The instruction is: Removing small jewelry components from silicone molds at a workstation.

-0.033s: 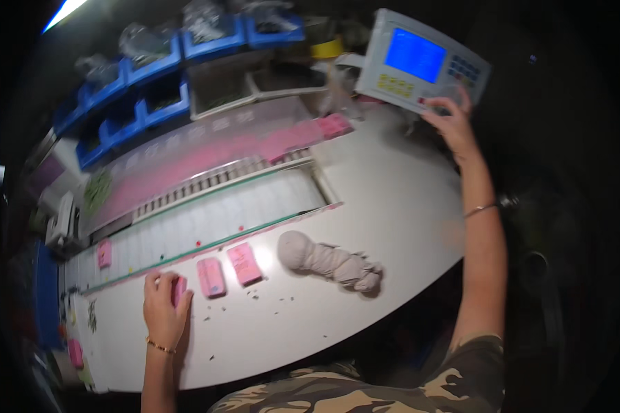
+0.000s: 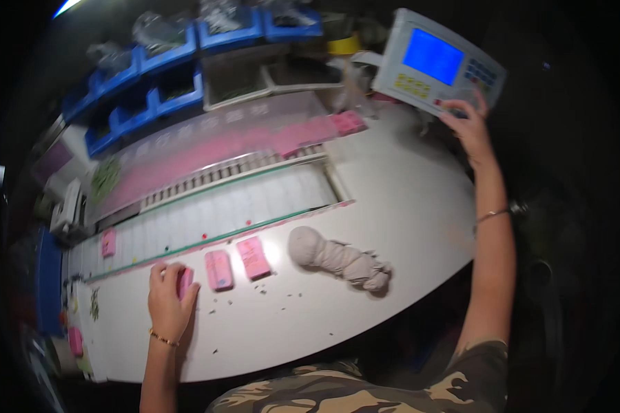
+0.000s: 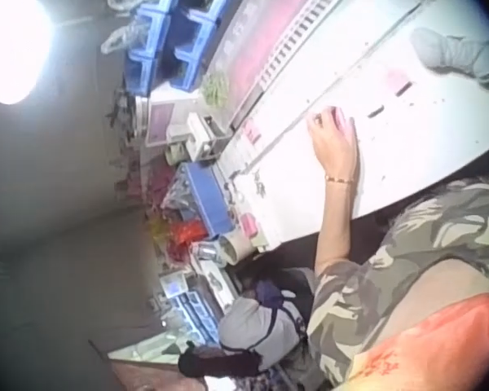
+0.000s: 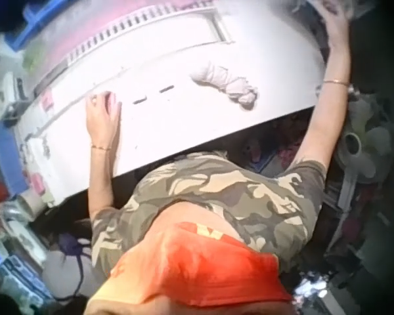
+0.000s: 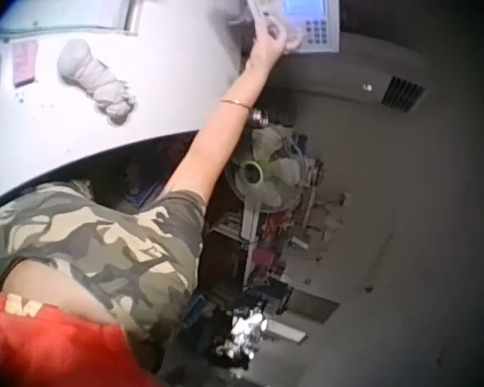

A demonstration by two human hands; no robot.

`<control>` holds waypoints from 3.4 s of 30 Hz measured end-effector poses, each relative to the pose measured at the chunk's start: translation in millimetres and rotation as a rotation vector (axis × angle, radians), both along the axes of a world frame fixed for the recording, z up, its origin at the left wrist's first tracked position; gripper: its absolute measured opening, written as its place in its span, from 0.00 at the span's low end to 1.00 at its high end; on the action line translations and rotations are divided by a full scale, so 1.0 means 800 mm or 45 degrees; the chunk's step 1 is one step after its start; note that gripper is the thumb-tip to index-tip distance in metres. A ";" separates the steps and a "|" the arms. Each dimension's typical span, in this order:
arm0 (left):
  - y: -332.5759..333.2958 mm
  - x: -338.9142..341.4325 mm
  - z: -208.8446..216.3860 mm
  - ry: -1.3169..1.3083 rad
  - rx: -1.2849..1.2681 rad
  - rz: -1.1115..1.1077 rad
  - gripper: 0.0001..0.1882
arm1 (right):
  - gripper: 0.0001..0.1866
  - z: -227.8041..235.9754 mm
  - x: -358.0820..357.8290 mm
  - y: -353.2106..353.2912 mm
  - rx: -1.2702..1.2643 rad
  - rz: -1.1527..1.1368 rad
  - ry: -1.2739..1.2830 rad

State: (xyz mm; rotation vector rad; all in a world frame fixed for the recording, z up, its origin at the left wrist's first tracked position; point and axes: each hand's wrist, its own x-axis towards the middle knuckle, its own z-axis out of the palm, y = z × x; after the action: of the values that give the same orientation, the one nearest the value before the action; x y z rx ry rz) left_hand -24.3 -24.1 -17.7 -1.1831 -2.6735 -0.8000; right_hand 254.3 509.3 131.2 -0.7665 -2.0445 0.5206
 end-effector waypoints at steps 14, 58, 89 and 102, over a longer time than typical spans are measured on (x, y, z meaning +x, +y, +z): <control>-0.021 -0.003 -0.006 -0.097 -0.005 0.080 0.37 | 0.16 -0.023 -0.010 0.029 0.061 -0.108 0.165; 0.049 0.060 0.051 -1.721 1.635 -0.411 0.28 | 0.28 -0.134 -0.164 -0.449 -0.813 1.224 0.240; 0.069 0.036 0.008 -2.245 1.619 0.125 0.18 | 0.12 -0.117 -0.175 -0.469 -0.275 1.195 0.183; 0.035 0.045 0.041 -1.836 0.988 -0.503 0.07 | 0.12 -0.111 -0.171 -0.430 0.408 1.055 0.267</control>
State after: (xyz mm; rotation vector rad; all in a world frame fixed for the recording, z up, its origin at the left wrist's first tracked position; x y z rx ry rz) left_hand 11.4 3.9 15.2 -1.0189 -2.0840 -3.3176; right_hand 117.4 165.5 42.2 0.3491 -2.1103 0.6601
